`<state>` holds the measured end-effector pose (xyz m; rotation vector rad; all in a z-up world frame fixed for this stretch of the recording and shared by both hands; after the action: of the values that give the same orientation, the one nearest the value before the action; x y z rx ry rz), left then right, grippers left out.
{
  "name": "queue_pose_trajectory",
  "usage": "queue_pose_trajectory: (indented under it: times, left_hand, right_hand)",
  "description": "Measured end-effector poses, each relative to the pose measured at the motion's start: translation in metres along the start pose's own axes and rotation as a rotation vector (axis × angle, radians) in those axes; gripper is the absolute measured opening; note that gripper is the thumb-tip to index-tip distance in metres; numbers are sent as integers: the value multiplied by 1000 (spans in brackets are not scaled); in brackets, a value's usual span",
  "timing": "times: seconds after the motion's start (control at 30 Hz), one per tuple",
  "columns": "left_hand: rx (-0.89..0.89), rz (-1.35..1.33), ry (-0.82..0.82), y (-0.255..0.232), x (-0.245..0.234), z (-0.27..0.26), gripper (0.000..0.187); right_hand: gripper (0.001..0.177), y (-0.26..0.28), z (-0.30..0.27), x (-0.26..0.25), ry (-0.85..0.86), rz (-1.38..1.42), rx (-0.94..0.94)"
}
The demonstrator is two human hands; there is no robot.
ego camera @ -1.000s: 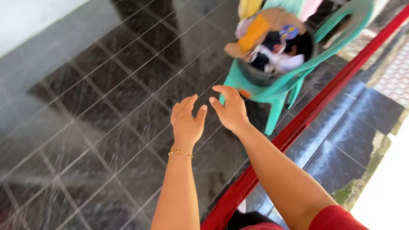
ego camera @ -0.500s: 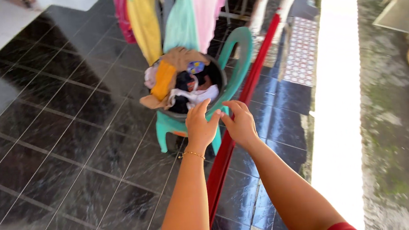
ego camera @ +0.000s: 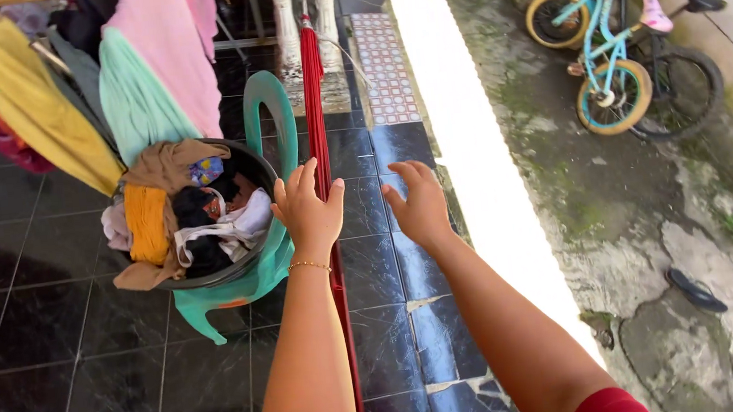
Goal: The person takes clothes from a basin, places them on hangers, and hangs them on a drying rack. They handle a grey shirt, a brown shirt, and a patterned cloth, adjusting each item as they hang it.
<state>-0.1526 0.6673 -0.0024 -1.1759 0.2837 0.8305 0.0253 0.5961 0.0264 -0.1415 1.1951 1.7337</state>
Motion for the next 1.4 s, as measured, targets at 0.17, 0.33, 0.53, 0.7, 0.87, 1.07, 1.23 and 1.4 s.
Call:
queue_pose_trajectory:
  times: [0.17,0.33,0.53,0.7,0.87,1.07,1.23,1.4]
  left_hand:
    - [73,-27,84,29,-37,18,63]
    - [51,27,187,104,-80,72,68]
    - [94,34,226,165,-101,109,68]
    - [72,28,292,183,-109,121,67]
    - [58,-24,353,191,-78,114,64]
    - [180,-162,329,150,-49,89,62]
    - [130,-239,318,92,-46,43,60]
    - [261,-308,417,87,-102,0,58]
  right_hand:
    - [36,21,-12,38,-181,-39,-110]
    - [40,90,-19,115,-104,-37,194]
    - [39,137,-22,177,-63,-64,210]
    - [40,152,-22,195,-51,-74,228]
    - [40,133,-33,184,-72,-131,243]
    - [38,111,-47,134,-220,-211,179]
    - [38,114,-88,45,-332,-315,344]
    - [37,131,-143,10,-481,-363,338]
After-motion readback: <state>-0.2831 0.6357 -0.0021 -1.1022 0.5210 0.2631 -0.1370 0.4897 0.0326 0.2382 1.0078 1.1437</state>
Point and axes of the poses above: each hand's wrist, its own z-axis towards the middle knuckle, its own x-axis out of the palm, y = z × x, the point moved 1 cm from there along z, towards the middle knuckle, and after that the axes turned 13 degrees about -y, right-handed, at the moved point
